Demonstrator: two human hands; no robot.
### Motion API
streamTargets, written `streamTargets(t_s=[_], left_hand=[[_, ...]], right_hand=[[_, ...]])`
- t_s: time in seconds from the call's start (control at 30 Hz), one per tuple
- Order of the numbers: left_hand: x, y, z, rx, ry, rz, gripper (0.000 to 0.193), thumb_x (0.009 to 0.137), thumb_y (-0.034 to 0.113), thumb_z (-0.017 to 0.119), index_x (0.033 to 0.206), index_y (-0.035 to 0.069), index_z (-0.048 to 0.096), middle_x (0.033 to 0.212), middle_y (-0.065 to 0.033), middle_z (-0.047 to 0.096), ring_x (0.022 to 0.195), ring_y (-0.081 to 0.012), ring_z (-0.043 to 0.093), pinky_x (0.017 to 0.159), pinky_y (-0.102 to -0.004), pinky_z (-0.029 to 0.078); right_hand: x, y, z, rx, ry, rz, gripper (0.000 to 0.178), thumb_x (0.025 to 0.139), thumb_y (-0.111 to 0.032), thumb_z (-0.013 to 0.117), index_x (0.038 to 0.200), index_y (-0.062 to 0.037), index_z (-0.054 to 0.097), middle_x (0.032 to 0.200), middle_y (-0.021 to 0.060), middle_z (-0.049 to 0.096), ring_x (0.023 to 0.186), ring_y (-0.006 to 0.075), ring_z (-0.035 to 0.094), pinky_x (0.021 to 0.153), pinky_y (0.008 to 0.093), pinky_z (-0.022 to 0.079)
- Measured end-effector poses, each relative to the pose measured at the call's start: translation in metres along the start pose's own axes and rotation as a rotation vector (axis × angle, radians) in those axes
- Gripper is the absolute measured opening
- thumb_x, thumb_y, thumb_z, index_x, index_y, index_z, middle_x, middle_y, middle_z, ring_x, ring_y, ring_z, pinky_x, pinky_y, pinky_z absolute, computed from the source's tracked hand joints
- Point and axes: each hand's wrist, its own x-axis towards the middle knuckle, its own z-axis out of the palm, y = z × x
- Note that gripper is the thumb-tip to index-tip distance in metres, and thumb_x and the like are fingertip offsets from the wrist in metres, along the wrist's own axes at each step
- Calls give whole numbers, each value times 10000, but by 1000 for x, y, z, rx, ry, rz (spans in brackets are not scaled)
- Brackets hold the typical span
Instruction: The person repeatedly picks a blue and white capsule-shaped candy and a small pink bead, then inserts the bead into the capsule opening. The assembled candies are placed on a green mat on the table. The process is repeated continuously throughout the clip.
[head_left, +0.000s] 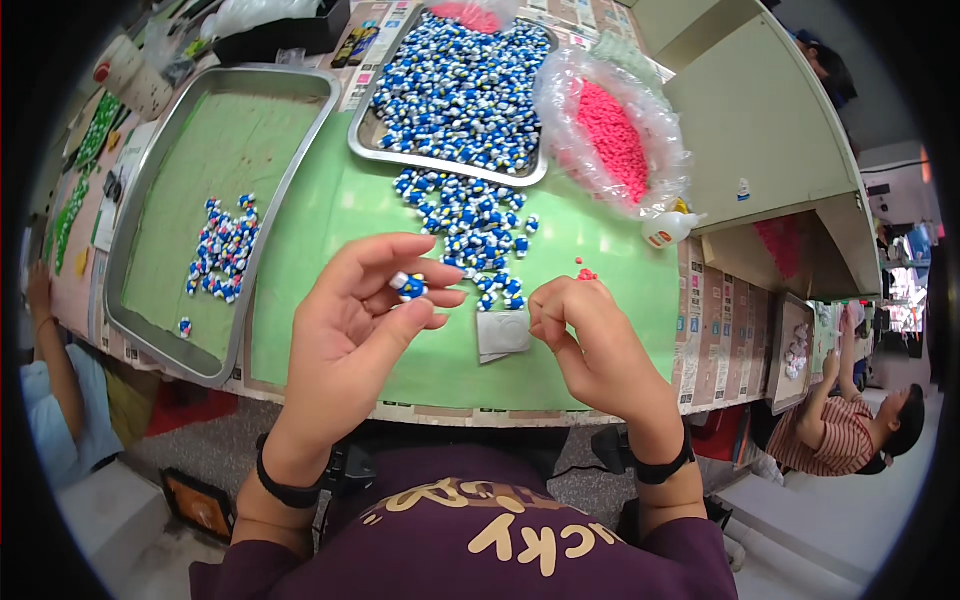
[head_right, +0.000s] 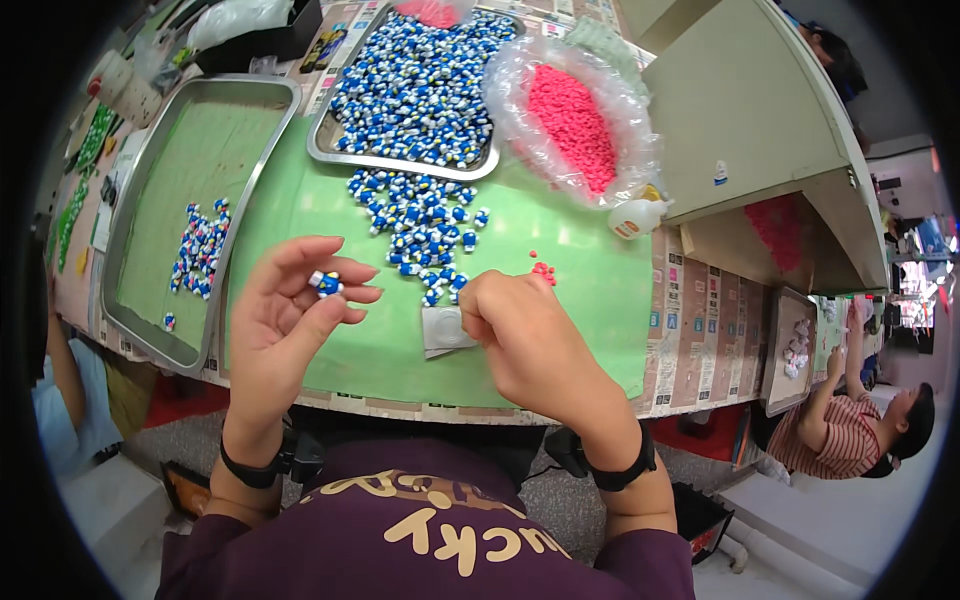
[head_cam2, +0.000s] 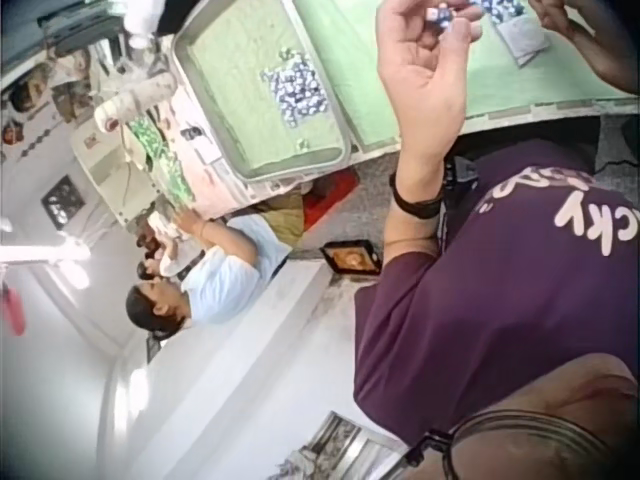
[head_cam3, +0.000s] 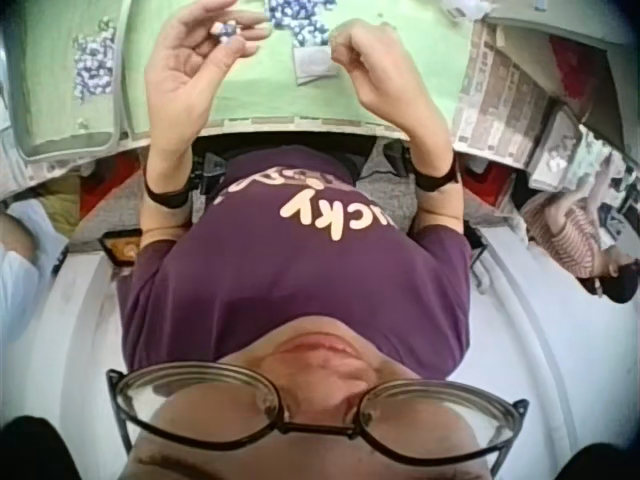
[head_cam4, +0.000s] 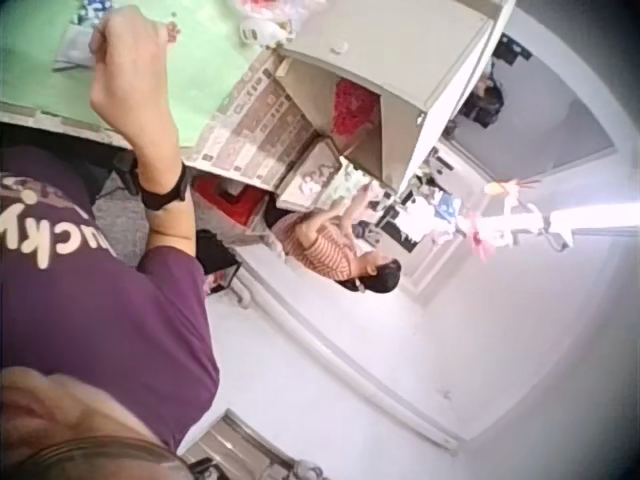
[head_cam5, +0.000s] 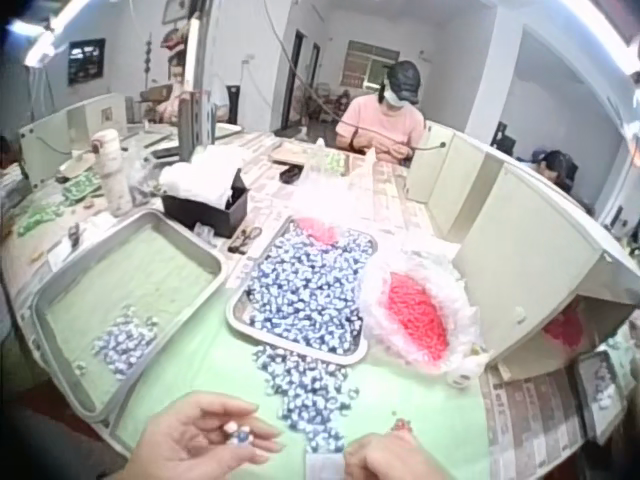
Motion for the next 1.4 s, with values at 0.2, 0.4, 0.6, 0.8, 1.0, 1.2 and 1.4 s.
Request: streamTargets(t_s=[0.2,0.4,0.6,0.8,1.0,1.2,1.4], left_hand=[[1,-3,-4,-51,-34,-2,247,903,-78,617,1128,-45,521,1194,-205,654,1039,-212,679,910,-315,540],[-2,-5,-6,5,-73,-31,353,898,-85,630,1249,-62,593,1195,-145,663,1061,-206,665,901,-307,560],[0,-7,-2,-71,-63,-47,349,897,-80,633,1244,-60,597,1178,-142,666,1077,-194,652,899,-308,561],[4,-9,-2,-126,-133,-126,310,896,-63,648,1204,-61,621,1172,-155,671,1059,-202,666,915,-316,557],[7,-12,13,-231,-141,-148,298,888,-72,659,1184,-60,631,1151,-146,679,1031,-204,677,919,-322,559],[7,-10,29,-288,-124,-102,304,879,-73,680,1175,-53,616,1095,-123,675,1025,-197,671,891,-318,575],[5,-5,35,-136,-59,36,281,864,-81,696,1133,-47,623,1084,-114,671,1022,-169,664,891,-306,578]], right_hand=[[-3,0,4,-81,-25,11,304,702,163,556,884,-65,471,826,63,536,806,262,564,806,363,397],[-2,0,6,-132,-31,7,287,711,165,559,871,-53,464,833,72,550,838,268,577,825,365,408],[0,3,10,-132,-11,-16,267,714,137,542,882,-58,469,801,67,510,771,266,546,771,359,383],[-2,-7,5,84,93,54,291,732,172,549,867,-67,450,831,58,547,778,242,548,809,331,384],[5,-32,-1,413,228,13,298,891,126,588,875,-85,378,957,109,581,838,135,527,786,269,458],[14,-41,12,492,407,-102,260,909,109,598,915,-64,404,983,120,581,819,126,544,729,257,469],[14,-44,12,408,408,-48,349,903,81,633,904,-104,338,1035,155,577,856,138,560,810,277,486]])
